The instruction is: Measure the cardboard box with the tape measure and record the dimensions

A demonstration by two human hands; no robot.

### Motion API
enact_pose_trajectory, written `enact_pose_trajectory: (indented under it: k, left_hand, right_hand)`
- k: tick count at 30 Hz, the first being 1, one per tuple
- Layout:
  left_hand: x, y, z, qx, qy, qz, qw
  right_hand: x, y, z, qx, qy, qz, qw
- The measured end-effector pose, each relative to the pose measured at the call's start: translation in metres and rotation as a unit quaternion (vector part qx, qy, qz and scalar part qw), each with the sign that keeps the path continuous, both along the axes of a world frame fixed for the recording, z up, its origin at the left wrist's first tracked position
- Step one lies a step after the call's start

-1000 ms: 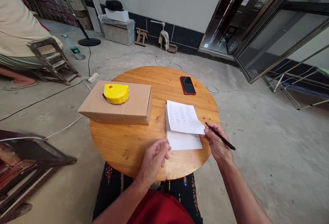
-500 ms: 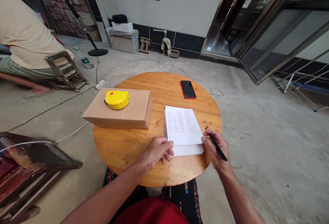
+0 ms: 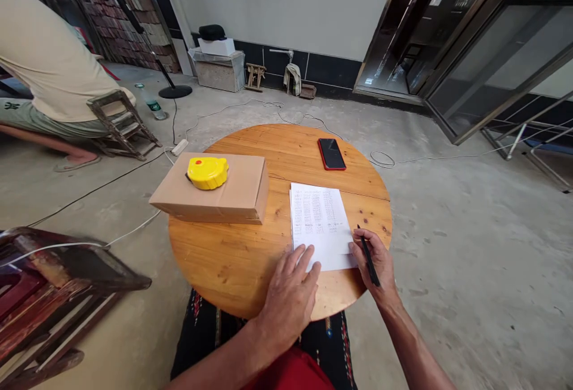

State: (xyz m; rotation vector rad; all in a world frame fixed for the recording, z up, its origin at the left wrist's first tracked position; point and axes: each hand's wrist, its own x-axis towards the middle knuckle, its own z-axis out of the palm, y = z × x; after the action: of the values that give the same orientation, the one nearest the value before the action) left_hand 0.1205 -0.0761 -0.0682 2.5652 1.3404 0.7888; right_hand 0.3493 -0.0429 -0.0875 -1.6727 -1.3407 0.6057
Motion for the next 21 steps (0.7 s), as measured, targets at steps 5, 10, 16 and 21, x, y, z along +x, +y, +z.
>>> enact_pose_trajectory:
  k: [5,10,16,21]
  left_hand:
    - [0.004,0.003,-0.022,0.005,0.033,-0.007,0.999]
    - [-0.01,0.008,-0.025,0.023,0.017,-0.004,1.0]
    - [-0.01,0.006,-0.019,0.034,-0.001,0.035,0.999]
    - [-0.007,0.005,-0.015,0.03,0.002,0.041,0.999]
  right_hand:
    - [0.001,-0.001,-0.003,-0.003,-0.049,-0.002,0.999]
    - [-0.002,-0.002,-0.005,0.015,-0.107,0.014,0.994]
    - [0.0,-0.003,-0.005,0.015,-0.115,0.006,0.993]
    - [0.003,0.0,-0.007,0.022,-0.092,0.011,0.995]
